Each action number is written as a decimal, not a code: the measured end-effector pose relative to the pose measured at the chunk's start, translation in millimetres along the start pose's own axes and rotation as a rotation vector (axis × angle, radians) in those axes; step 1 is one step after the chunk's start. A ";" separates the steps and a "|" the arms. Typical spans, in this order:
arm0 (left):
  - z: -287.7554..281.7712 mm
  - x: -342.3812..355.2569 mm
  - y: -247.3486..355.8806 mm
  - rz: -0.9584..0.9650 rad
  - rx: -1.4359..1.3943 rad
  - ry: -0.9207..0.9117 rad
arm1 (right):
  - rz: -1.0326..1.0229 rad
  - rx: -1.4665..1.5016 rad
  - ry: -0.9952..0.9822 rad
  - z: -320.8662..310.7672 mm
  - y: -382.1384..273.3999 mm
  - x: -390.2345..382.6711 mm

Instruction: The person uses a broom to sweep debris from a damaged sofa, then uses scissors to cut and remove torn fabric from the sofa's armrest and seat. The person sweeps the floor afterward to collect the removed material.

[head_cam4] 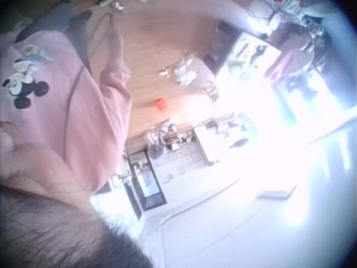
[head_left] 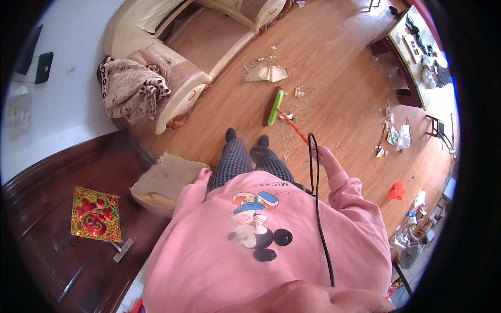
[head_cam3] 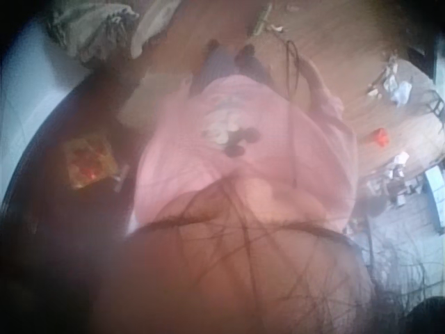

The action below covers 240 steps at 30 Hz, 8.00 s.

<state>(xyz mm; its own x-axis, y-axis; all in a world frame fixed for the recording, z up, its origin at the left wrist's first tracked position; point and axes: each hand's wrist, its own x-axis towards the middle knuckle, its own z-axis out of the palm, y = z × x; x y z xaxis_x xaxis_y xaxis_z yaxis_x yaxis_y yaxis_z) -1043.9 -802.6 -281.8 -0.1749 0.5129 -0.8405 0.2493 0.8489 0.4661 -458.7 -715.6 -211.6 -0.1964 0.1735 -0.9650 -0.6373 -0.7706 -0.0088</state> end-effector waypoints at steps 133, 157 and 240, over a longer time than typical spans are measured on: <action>65.2 333.2 672.2 0.261 0.814 -0.354 | -0.393 0.789 -0.338 249.6 -308.1 22.7; 99.3 424.4 784.5 0.199 0.922 -0.345 | -0.390 0.601 0.198 254.7 -418.0 21.5; 233.0 370.4 881.0 0.335 1.255 -0.344 | -0.262 0.758 -0.286 249.3 -629.9 61.9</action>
<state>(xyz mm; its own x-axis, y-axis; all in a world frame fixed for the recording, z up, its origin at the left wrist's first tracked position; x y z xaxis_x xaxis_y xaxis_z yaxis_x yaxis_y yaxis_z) -667.1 105.4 -246.8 0.2662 0.4556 -0.8494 0.9634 -0.0958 0.2505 -255.1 -66.6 -200.4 -0.0881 0.5157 -0.8522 -0.9952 -0.0823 0.0531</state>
